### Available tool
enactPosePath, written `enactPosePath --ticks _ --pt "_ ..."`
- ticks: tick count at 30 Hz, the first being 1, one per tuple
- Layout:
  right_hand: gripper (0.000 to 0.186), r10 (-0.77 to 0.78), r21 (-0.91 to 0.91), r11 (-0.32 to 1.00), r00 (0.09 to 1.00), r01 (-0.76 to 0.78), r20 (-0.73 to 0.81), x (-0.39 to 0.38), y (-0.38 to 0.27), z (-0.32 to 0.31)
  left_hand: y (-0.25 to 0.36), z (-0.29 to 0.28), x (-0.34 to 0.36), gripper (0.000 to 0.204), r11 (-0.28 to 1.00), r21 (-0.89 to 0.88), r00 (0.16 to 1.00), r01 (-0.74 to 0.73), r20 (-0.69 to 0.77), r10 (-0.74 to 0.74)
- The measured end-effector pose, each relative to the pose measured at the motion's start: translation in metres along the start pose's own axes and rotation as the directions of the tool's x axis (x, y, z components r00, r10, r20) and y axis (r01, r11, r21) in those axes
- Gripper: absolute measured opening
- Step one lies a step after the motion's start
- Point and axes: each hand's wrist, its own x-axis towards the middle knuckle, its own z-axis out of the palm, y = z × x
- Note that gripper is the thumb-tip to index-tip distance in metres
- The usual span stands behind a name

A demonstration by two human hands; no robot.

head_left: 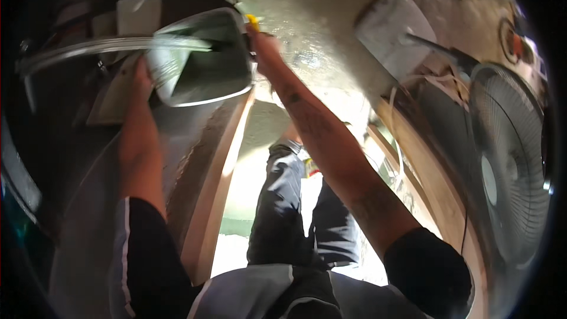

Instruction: The person dips a paintbrush into a bucket of liquid sealant and applies the liquid across the concrete floor.

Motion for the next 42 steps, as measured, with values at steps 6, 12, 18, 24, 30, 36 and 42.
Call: enactPosePath --ticks 6,12,18,24,30,36,42 --pt "0.033 -0.13 0.142 0.977 0.972 0.159 -0.196 -0.022 -0.017 -0.017 0.024 0.028 -0.021 0.048 0.891 0.434 0.962 0.136 -0.272 -0.015" --pt "0.03 -0.308 0.458 0.851 0.951 0.257 0.039 -0.062 -0.04 -0.083 0.025 0.142 -0.083 0.06 0.595 0.587 0.248 0.55 -0.795 0.554" --pt "0.037 -0.368 0.154 0.923 0.926 0.354 0.079 -0.154 -0.036 -0.172 -0.015 0.321 -0.22 0.064 0.251 0.919 0.149 -0.303 -0.214 0.965" --pt "0.038 -0.469 0.197 0.879 0.862 0.435 0.192 -0.298 -0.022 -0.245 -0.12 0.363 -0.388 0.069 0.003 0.926 0.481 -0.378 0.193 0.855" --pt "0.038 -0.507 0.011 0.853 0.824 0.521 0.255 -0.425 -0.002 -0.314 -0.213 0.334 -0.464 0.076 0.165 0.968 0.946 -0.189 0.134 0.295" --pt "0.034 -0.562 0.065 0.826 0.81 0.559 0.167 -0.538 0.06 -0.361 -0.172 0.325 -0.382 0.084 0.608 0.794 0.929 -0.02 0.24 -0.283" --pt "0.042 -0.464 0.343 0.72 0.786 0.604 -0.41 -0.656 0.168 -0.329 -0.102 0.332 -0.36 0.086 0.341 0.911 0.713 -0.231 0.397 -0.578"
